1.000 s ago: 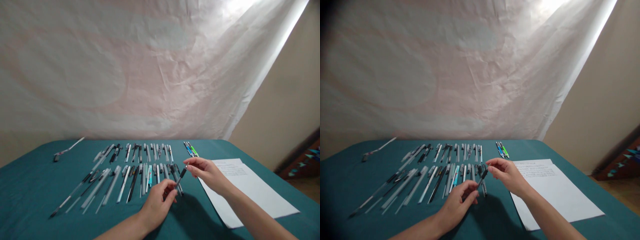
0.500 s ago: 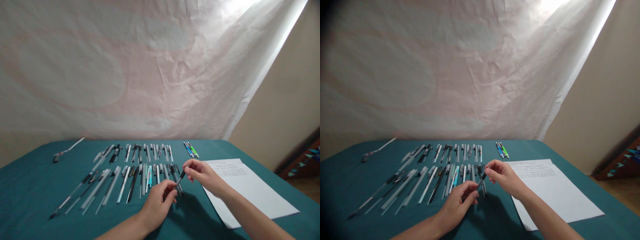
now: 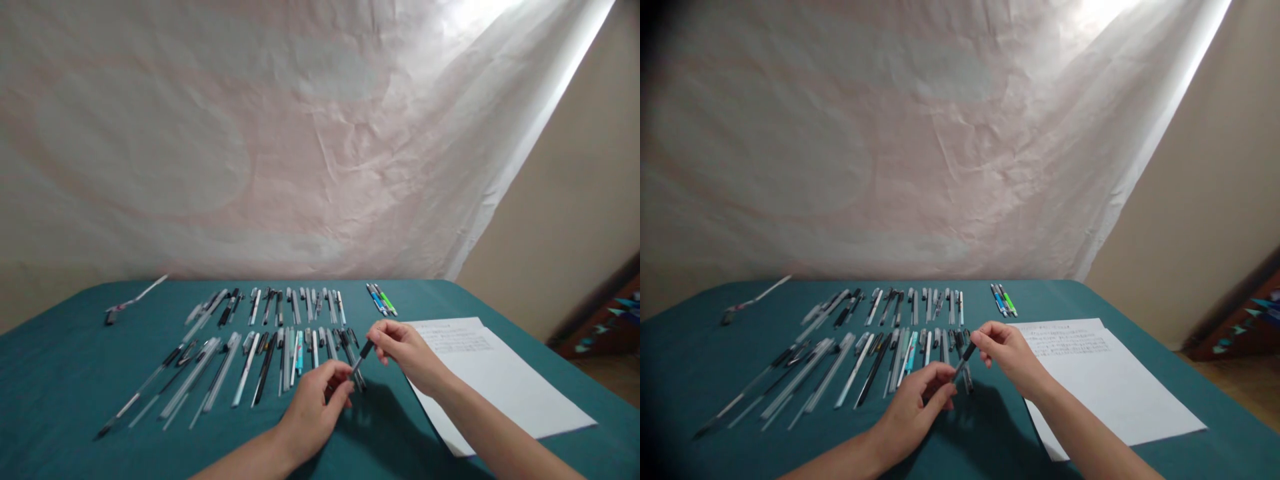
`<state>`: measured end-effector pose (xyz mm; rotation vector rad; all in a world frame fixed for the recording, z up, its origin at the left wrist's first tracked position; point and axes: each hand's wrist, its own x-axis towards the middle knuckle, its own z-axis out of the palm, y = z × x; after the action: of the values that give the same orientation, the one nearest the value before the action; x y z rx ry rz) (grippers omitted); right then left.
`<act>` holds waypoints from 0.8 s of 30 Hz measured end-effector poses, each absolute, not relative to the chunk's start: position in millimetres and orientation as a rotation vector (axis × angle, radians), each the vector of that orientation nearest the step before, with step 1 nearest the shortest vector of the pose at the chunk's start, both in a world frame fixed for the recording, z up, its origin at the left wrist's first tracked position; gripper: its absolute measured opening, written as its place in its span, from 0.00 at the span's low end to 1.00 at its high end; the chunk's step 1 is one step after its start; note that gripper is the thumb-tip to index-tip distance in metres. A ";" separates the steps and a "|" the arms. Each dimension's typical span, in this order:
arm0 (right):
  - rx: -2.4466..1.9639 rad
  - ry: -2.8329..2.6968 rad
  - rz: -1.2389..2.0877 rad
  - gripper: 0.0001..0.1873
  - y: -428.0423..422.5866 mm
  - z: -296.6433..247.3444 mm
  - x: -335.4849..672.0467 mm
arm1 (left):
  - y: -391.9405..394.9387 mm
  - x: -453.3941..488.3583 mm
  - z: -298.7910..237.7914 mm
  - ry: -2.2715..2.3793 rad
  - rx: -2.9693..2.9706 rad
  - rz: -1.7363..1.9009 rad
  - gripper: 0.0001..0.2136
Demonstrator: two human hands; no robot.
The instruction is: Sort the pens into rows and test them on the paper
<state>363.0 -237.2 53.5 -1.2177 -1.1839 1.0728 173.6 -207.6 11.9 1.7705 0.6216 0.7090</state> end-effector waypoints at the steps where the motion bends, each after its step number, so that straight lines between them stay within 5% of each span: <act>1: -1.187 -1.174 1.121 0.12 -237.7 54.4 362.1 | -207.4 173.9 11.8 0.626 1.761 0.715 0.08; 19: -1.133 -1.061 1.116 0.19 -234.7 45.0 357.4 | -206.7 174.5 12.6 0.648 1.725 0.724 0.09; 24: -1.165 -1.055 1.030 0.13 -232.1 38.1 359.2 | -206.0 175.1 11.2 0.650 1.727 0.724 0.09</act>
<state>359.2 -232.1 38.1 -1.1650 -1.0545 1.0302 175.1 -206.0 11.2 1.7270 0.6503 0.7242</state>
